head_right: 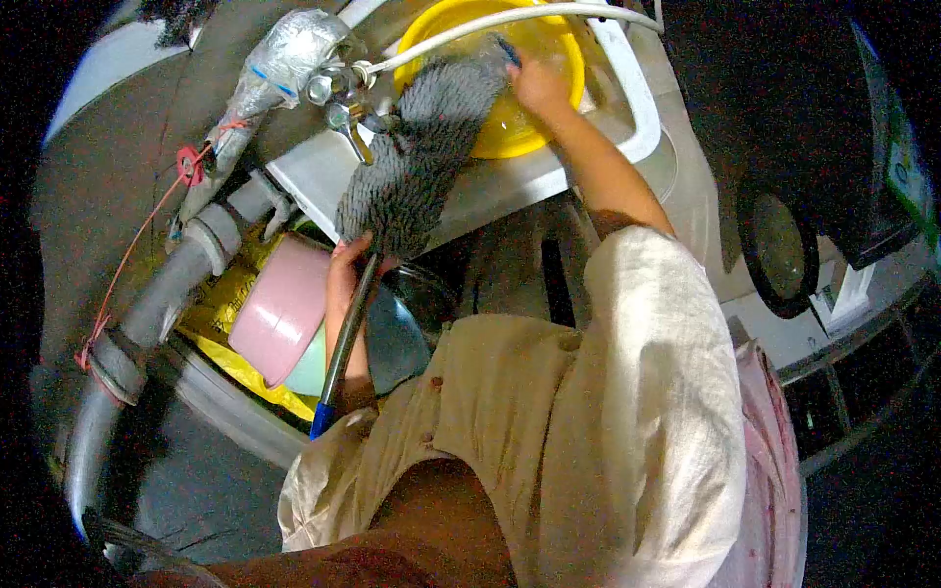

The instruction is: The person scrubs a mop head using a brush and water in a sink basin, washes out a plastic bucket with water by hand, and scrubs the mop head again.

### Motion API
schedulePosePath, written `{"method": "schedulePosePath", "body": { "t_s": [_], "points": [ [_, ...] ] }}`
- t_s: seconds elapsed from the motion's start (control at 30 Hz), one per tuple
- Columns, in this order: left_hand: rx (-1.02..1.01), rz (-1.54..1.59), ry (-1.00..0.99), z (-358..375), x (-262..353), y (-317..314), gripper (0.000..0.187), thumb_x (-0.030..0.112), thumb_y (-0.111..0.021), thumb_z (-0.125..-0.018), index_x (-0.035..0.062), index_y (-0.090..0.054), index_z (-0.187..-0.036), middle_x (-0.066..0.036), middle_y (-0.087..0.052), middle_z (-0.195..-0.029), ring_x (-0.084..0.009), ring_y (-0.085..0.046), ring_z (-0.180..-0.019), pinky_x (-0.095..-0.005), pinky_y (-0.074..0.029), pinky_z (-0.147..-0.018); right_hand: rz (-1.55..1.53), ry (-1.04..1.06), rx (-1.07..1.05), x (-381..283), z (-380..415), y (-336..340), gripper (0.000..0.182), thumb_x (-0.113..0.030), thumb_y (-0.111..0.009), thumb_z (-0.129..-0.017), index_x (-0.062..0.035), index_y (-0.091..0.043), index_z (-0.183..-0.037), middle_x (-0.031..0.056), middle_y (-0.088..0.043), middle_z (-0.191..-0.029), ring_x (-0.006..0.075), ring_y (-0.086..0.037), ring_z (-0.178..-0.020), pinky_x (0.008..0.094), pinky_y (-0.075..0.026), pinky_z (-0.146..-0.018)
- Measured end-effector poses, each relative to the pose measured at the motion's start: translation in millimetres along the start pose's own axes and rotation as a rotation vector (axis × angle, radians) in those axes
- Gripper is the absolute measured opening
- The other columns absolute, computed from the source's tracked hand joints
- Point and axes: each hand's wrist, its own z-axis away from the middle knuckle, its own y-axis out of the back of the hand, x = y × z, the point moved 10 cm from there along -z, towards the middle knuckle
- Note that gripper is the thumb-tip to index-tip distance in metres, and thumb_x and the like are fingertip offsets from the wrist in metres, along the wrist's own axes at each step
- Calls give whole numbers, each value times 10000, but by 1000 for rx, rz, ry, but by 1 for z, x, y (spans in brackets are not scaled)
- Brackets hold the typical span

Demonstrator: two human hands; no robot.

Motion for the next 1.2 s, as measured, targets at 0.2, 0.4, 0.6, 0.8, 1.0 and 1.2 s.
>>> {"method": "schedulePosePath", "body": {
  "t_s": [0.2,0.4,0.6,0.8,1.0,1.2],
  "points": [
    [92,-46,68,-8,8,17,307,127,-650,-809,64,-559,-1095,-91,-642,-974,-227,-633,-888,-404,-553,-681,-368,211,-240,-111,127,32,451,-357,-603,-877,-101,-554,-1245,230,-644,-956,426,-619,-837,490,-484,-745],
    [133,127,114,2,25,-9,233,174,-681,-801,21,-593,-954,-114,-667,-898,-251,-643,-785,-382,-546,-729,-36,-52,-207,-9,18,13,389,-340,-595,-880,-113,-574,-1195,248,-641,-867,414,-628,-813,482,-490,-711],
    [176,117,126,7,34,-16,223,142,-680,-801,6,-589,-952,-116,-666,-873,-236,-651,-762,-345,-568,-662,-293,228,-157,-97,101,25,423,-391,-541,-899,-128,-531,-1230,245,-626,-1019,404,-604,-946,500,-473,-806],
    [180,92,127,15,32,-22,224,129,-685,-798,19,-588,-968,-83,-654,-874,-217,-646,-742,-328,-567,-649,-151,1,-340,-20,32,3,381,-357,-557,-891,-77,-596,-1147,239,-650,-906,394,-635,-865,488,-489,-759],
    [95,3,29,-4,24,3,225,122,-673,-803,22,-570,-977,-79,-645,-835,-184,-628,-667,-293,-534,-482,79,-94,-43,2,-31,28,410,-385,-535,-890,9,-618,-969,273,-636,-891,431,-623,-839,520,-482,-751],
    [40,-94,2,-9,13,7,259,43,-618,-811,14,-574,-1066,-117,-663,-920,-214,-665,-726,-330,-576,-541,-283,217,-244,-58,39,-34,428,-366,-528,-901,-97,-536,-1234,261,-631,-963,424,-628,-843,505,-493,-748]
  ]
}}
